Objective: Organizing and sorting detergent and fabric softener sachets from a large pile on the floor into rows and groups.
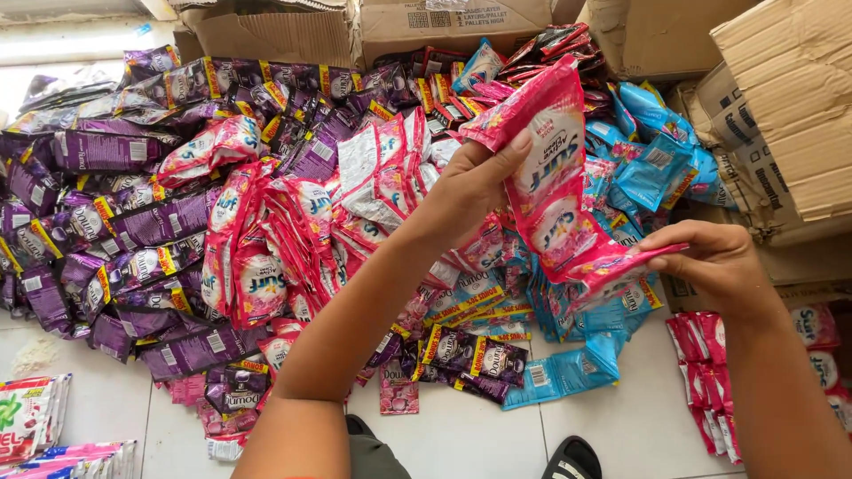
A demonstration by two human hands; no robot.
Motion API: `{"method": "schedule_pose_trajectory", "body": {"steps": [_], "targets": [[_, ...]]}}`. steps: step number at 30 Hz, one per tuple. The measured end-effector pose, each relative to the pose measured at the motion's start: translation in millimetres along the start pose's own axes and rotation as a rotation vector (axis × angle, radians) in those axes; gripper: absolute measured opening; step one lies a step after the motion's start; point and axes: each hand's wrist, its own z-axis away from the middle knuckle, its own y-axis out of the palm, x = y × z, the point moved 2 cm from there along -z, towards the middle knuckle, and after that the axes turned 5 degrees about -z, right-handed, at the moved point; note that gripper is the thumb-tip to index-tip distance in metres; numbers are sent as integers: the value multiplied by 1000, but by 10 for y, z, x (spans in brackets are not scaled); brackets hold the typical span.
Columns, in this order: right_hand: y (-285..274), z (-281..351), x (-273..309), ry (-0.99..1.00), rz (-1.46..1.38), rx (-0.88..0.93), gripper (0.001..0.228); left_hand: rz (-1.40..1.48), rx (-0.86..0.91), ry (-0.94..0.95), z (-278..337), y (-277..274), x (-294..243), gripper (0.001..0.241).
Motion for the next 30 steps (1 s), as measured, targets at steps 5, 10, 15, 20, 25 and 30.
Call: {"method": "schedule_pose_trajectory", "body": {"steps": [5, 10, 15, 20, 25, 30], "targets": [[-88, 45, 138, -141, -83, 51, 19, -195, -7, 89, -59, -195, 215, 35], [-165, 98, 302, -391, -441, 125, 13, -603, -168, -101, -118, -437, 551, 61], [-319, 150, 340, -437, -500, 135, 13, -438, -65, -186, -116, -414, 793, 63], [-457, 168, 262, -425, -567, 158, 14, -659, -38, -219, -7, -341, 970, 63], [-576, 215, 187, -418, -678, 208, 13, -1702, 91, 535, 198, -49, 816, 34], [-143, 158, 457, -417, -602, 111, 14, -1944, 61, 658, 221, 191, 678, 56]]}}
